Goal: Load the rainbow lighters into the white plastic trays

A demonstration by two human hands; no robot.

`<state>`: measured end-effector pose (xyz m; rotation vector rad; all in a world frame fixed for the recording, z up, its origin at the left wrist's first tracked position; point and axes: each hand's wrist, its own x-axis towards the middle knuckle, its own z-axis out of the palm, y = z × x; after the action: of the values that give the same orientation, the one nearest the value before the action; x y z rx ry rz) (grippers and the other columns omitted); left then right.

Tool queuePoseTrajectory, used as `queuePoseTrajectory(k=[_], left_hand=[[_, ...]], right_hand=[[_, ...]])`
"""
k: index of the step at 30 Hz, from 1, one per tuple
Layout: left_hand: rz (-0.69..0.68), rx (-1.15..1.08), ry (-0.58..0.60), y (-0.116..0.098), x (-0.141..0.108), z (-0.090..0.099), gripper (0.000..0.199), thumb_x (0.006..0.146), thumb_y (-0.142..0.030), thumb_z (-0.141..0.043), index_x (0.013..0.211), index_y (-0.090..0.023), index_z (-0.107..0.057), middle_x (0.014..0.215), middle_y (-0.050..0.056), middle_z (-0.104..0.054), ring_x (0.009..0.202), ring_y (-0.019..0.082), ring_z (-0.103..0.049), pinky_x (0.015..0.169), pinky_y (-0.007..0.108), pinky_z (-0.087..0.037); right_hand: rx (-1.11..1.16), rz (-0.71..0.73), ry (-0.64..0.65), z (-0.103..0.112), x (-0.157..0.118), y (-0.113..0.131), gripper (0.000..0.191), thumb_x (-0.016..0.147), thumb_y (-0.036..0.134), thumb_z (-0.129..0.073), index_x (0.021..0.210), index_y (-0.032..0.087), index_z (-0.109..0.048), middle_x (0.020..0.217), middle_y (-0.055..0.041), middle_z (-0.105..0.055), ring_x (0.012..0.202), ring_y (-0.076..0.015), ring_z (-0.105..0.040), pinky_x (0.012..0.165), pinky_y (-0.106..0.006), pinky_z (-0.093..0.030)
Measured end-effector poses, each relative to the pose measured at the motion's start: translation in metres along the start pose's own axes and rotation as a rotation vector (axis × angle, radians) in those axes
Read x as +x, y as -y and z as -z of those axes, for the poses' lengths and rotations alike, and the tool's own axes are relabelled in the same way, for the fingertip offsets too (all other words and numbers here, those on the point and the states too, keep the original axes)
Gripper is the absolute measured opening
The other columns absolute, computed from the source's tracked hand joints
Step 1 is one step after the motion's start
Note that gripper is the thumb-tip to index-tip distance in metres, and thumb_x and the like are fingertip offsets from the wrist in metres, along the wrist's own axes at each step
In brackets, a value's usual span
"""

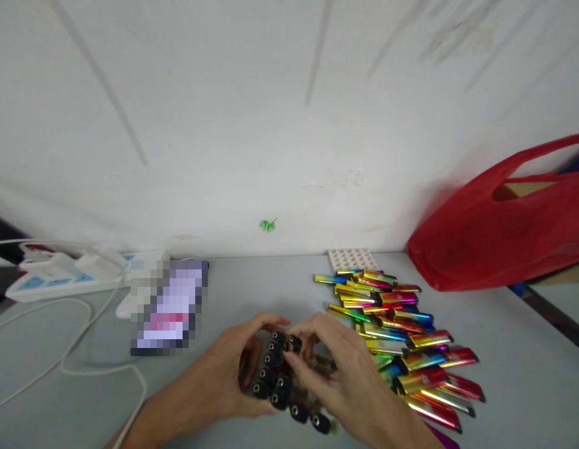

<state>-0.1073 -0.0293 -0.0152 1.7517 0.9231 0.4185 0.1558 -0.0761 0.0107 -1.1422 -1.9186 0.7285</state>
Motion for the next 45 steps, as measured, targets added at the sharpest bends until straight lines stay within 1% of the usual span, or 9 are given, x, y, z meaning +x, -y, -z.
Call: queuePoseTrajectory(k=[8,13,18,23,29,35,39,42,45], left_hand=[[-0.02,0.012,-0.019,0.006,-0.001,-0.001,0.098,0.074,-0.027,-0.103,0.162,-0.033,-0.059,0.129,0.004,-0.082,0.096,0.027,-0.08,0.083,0.033,-0.066],[0.019,-0.012,0.008,-0.002,0.0,-0.001,0.093,0.077,-0.029,-0.101,0.159,-0.032,-0.058,0.11,0.0,-0.08,0.091,0.025,-0.077,0.077,0.031,-0.061],[0.05,-0.067,0.024,-0.007,0.0,-0.001,0.094,0.072,-0.023,-0.098,0.156,-0.034,-0.059,0.104,-0.003,-0.078,0.087,0.024,-0.076,0.073,0.029,-0.059],[0.02,-0.034,0.002,-0.009,0.001,-0.002,0.089,0.072,-0.026,-0.098,0.153,-0.034,-0.062,0.11,-0.001,-0.079,0.091,0.025,-0.076,0.075,0.029,-0.061],[0.021,-0.058,0.036,-0.01,0.001,-0.001,0.083,0.076,-0.026,-0.1,0.15,-0.034,-0.064,0.111,-0.001,-0.079,0.092,0.025,-0.077,0.076,0.029,-0.06],[0.031,-0.111,0.058,-0.006,0.001,-0.002,0.083,0.079,-0.023,-0.099,0.152,-0.032,-0.06,0.116,0.001,-0.079,0.097,0.026,-0.08,0.079,0.03,-0.062],[0.043,-0.113,0.044,-0.013,0.002,-0.001,0.083,0.076,-0.025,-0.099,0.15,-0.032,-0.062,0.111,0.0,-0.08,0.094,0.027,-0.08,0.077,0.03,-0.062],[0.046,-0.075,0.033,-0.017,0.002,0.0,0.083,0.076,-0.03,-0.101,0.15,-0.032,-0.064,0.111,0.001,-0.08,0.093,0.026,-0.078,0.075,0.03,-0.061],[0.042,-0.073,0.033,-0.018,0.001,0.0,0.082,0.078,-0.034,-0.102,0.151,-0.033,-0.064,0.114,0.001,-0.08,0.093,0.026,-0.078,0.076,0.03,-0.062]], right_hand=[[-0.16,0.313,0.032,0.011,0.004,0.001,0.022,0.122,0.033,-0.062,0.122,0.02,-0.081,0.091,-0.009,-0.084,0.077,-0.0242,-0.071,0.074,-0.04,-0.053],[-0.121,0.24,-0.082,0.009,0.003,0.002,0.016,0.119,0.026,-0.062,0.118,0.025,-0.077,0.091,-0.0056,-0.081,0.08,-0.0245,-0.073,0.076,-0.039,-0.053],[-0.372,0.033,-0.298,0.009,0.007,-0.01,0.02,0.102,0.012,-0.063,0.115,0.023,-0.073,0.096,-0.0074,-0.073,0.093,-0.0306,-0.068,0.087,-0.046,-0.051],[-0.517,-0.101,-0.154,0.013,0.009,-0.015,0.013,0.087,0.011,-0.071,0.09,0.024,-0.068,0.095,-0.0082,-0.067,0.101,-0.0342,-0.062,0.093,-0.051,-0.049],[-0.562,-0.15,0.025,0.035,0.01,-0.011,0.017,0.083,0.011,-0.075,0.096,0.022,-0.075,0.102,-0.0102,-0.074,0.109,-0.0368,-0.066,0.101,-0.054,-0.051],[-0.591,-0.231,0.169,0.053,0.012,-0.013,0.018,0.086,0.016,-0.091,0.087,0.024,-0.075,0.087,-0.0064,-0.076,0.094,-0.0338,-0.069,0.088,-0.048,-0.048],[-0.493,-0.211,0.132,0.048,0.011,-0.016,0.026,0.091,0.017,-0.095,0.086,0.024,-0.07,0.093,-0.0054,-0.075,0.098,-0.0331,-0.069,0.088,-0.045,-0.047],[-0.264,-0.196,-0.007,0.042,0.01,-0.014,0.017,0.106,0.025,-0.085,0.1,0.026,-0.07,0.11,-0.0071,-0.076,0.106,-0.0314,-0.07,0.091,-0.044,-0.049],[0.03,-0.241,-0.122,0.034,0.011,-0.006,0.016,0.117,0.04,-0.073,0.11,0.027,-0.067,0.106,-0.0043,-0.076,0.099,-0.0271,-0.071,0.089,-0.041,-0.05]])
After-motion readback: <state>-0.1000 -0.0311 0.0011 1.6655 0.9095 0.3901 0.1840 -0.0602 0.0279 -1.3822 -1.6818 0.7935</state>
